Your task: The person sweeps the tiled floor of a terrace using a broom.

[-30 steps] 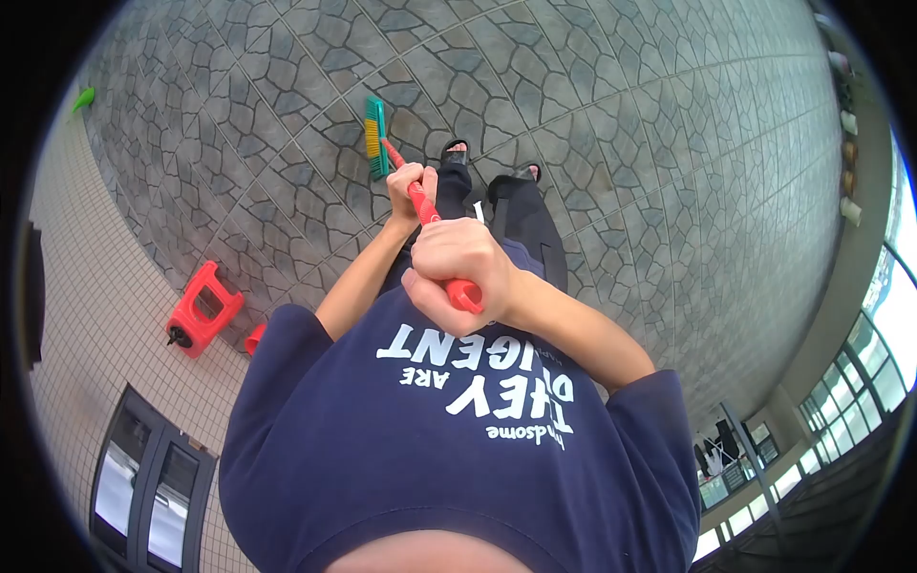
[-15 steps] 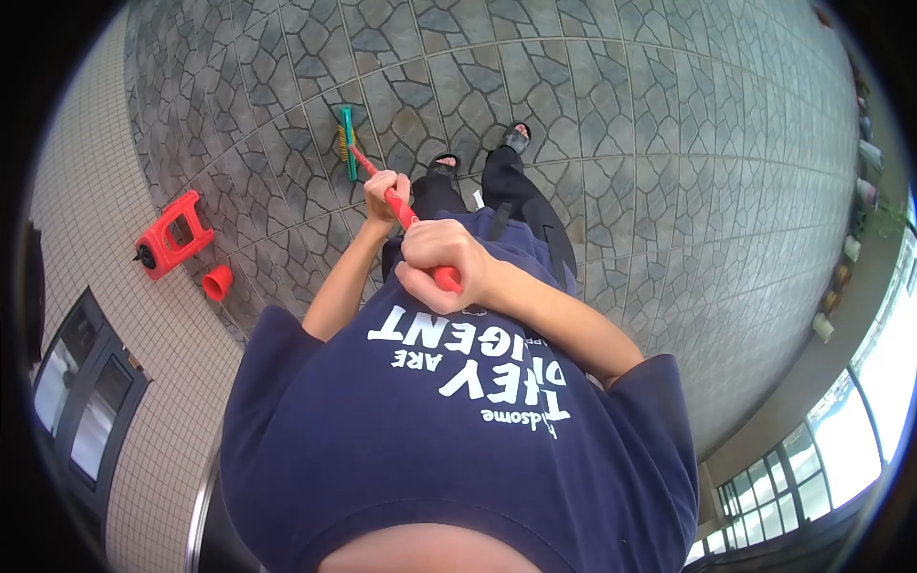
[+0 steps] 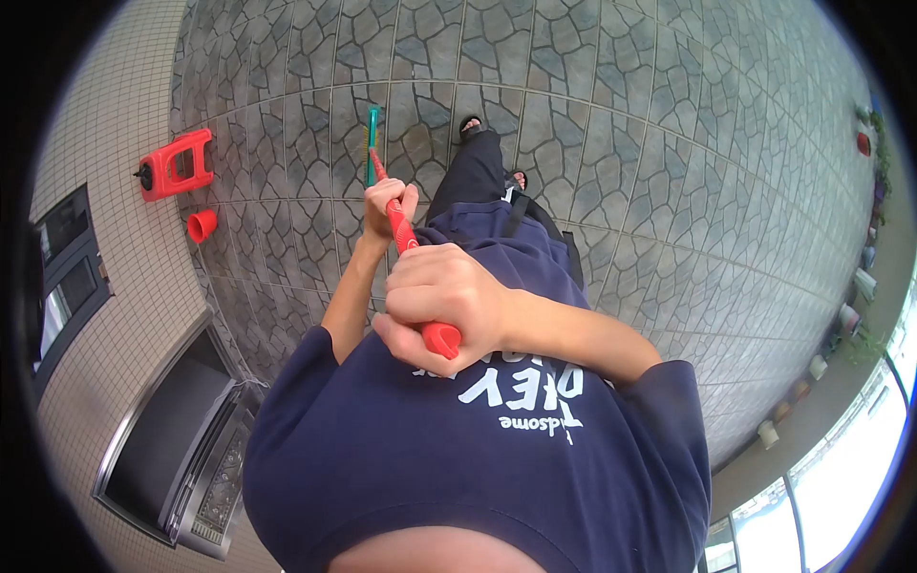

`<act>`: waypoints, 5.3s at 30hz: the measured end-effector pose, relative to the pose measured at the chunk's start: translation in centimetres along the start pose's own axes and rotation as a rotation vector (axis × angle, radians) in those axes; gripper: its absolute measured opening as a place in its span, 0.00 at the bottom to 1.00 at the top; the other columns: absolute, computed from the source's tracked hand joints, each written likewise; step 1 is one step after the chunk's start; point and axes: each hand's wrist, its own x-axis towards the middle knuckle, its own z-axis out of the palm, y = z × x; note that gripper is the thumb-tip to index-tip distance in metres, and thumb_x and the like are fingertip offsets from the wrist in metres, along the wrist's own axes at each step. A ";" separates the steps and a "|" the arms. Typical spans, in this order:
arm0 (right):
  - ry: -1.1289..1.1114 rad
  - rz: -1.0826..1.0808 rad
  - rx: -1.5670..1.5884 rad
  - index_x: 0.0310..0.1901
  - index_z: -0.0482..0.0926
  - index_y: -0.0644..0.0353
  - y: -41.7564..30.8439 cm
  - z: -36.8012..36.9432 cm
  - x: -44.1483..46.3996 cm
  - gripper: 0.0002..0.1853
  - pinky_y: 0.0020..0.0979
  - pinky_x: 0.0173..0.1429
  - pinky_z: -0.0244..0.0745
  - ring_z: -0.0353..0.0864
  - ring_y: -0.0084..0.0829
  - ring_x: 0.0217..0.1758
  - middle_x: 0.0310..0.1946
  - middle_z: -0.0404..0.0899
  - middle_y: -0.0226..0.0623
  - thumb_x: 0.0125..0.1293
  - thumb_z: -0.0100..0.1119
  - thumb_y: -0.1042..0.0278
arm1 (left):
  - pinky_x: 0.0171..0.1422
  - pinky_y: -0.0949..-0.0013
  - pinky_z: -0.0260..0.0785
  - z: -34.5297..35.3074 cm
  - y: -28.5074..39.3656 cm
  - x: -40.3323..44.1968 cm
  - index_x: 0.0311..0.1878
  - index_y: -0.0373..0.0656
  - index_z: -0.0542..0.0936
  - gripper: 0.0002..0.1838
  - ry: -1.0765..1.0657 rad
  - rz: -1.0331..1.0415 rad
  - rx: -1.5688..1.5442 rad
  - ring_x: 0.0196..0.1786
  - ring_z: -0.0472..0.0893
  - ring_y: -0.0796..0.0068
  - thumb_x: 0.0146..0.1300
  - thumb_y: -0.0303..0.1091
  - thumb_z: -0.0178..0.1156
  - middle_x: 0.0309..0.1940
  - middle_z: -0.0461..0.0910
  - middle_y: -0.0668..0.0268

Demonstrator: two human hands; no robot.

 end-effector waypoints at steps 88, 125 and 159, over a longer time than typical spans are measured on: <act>-0.941 0.135 -1.270 0.30 0.87 0.52 30.2 -34.2 33.3 0.04 0.52 0.55 0.79 0.89 0.39 0.35 0.29 0.88 0.32 0.56 0.70 0.63 | 0.43 0.49 0.74 13.0 -13.6 28.9 0.38 0.29 0.85 0.29 -0.207 -0.951 0.081 0.46 0.86 0.36 0.64 0.55 0.69 0.31 0.83 0.36; -0.163 1.516 -0.442 0.31 0.87 0.61 28.4 -36.8 -1.9 0.10 0.41 0.30 0.76 0.85 0.33 0.28 0.27 0.85 0.39 0.51 0.68 0.63 | 0.50 0.51 0.79 30.7 -0.5 31.6 0.35 0.47 0.89 0.21 -0.837 0.309 0.314 0.42 0.88 0.49 0.50 0.56 0.75 0.33 0.88 0.55; 1.714 1.127 0.012 0.40 0.83 0.65 3.5 -72.7 -37.9 0.11 0.33 0.28 0.79 0.84 0.29 0.21 0.24 0.85 0.38 0.56 0.69 0.71 | 0.56 0.64 0.78 77.8 29.3 46.2 0.58 0.41 0.85 0.18 -1.433 0.373 -0.163 0.48 0.86 0.63 0.65 0.33 0.65 0.45 0.87 0.58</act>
